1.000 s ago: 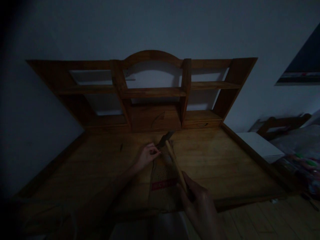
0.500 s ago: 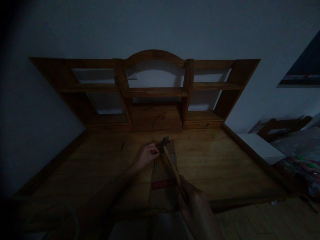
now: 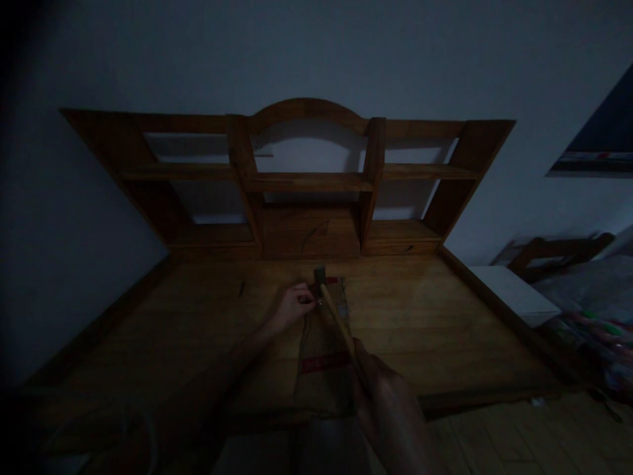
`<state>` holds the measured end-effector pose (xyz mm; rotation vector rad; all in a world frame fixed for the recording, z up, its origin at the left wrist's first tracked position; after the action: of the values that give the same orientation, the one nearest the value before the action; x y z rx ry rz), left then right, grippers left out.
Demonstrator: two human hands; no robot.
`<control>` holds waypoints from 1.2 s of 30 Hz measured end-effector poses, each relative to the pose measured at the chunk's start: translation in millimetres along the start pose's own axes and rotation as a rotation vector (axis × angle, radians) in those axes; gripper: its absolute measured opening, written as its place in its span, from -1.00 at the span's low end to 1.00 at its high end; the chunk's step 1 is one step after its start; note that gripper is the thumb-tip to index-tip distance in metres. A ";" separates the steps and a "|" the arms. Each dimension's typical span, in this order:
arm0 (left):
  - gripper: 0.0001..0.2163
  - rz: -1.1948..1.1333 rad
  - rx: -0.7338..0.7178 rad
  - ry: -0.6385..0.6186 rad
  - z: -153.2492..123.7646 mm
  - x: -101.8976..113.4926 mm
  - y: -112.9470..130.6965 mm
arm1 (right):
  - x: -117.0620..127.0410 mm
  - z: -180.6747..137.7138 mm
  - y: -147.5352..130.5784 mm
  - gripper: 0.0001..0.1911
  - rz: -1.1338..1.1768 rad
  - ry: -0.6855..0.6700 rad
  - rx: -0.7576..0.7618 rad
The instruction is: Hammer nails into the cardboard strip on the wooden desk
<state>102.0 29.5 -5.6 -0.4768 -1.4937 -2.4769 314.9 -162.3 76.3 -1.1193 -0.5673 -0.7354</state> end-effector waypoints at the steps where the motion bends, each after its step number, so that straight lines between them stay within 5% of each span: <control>1: -0.86 0.011 0.001 0.003 0.1 0.1 0.1 | 1.5 -0.3 -0.6 -0.52 0.000 0.009 0.004; 20: -0.92 0.092 -0.010 -0.024 -0.4 -0.7 -4.5 | -3.8 1.8 -6.9 -0.52 0.069 -0.076 -0.055; 29: -0.85 0.158 -0.004 -0.034 -2.6 5.8 10.0 | 7.7 -4.8 -0.7 -0.50 0.312 0.126 -0.356; 36: -0.79 0.145 0.004 0.017 -1.0 19.7 30.4 | 10.7 1.5 38.9 -0.50 0.467 0.294 -0.578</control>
<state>94.0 14.2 26.2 -0.5412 -1.4051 -2.3599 351.5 -153.7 61.6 -1.5684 0.1793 -0.6477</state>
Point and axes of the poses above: each hand's wrist, its own z-axis towards the middle knuckle, its own x-axis out of the back of the hand, y = z × x, the point moved 1 cm from there along z, towards the middle knuckle, and after that the axes turned 9 degrees about y, right-handed, at the moved point
